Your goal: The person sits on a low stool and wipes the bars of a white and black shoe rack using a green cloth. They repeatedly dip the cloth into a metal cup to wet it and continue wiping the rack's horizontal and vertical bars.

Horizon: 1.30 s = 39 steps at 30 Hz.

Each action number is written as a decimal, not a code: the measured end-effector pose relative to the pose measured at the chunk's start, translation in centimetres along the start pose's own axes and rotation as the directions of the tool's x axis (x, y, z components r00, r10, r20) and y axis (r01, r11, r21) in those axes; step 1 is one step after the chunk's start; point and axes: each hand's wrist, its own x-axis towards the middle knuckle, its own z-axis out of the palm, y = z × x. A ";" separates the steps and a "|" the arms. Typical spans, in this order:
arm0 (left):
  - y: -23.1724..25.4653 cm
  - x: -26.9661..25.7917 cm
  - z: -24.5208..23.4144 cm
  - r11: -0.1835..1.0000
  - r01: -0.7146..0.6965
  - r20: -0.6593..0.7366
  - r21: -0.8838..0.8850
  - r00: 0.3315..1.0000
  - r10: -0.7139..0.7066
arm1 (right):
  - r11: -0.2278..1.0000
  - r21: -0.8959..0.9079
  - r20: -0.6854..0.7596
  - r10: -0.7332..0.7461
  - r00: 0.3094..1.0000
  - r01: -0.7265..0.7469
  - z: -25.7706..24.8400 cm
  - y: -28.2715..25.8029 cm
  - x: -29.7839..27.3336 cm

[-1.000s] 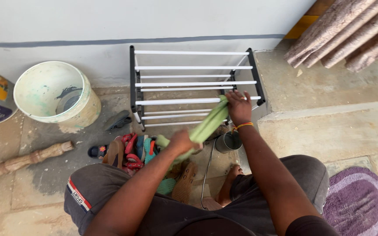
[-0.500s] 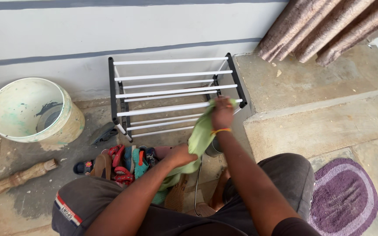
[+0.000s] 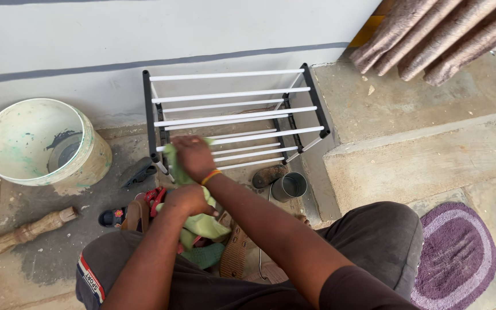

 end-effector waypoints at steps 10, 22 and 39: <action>-2.2 1.2 -1.8 0.991 0.031 -0.014 -0.132 0.999 -0.033 | 0.990 0.142 0.257 -0.056 0.965 0.019 -2.0 3.8 0.3; 5.4 2.0 0.5 0.797 -0.138 -0.114 -0.588 0.990 0.087 | 0.963 -0.249 0.009 0.112 0.994 -0.107 -16.7 24.6 -11.8; 17.1 4.8 5.0 0.381 -0.458 -0.351 -0.803 0.881 0.318 | 0.499 0.279 -0.298 0.857 0.420 -0.821 -20.3 32.9 -11.5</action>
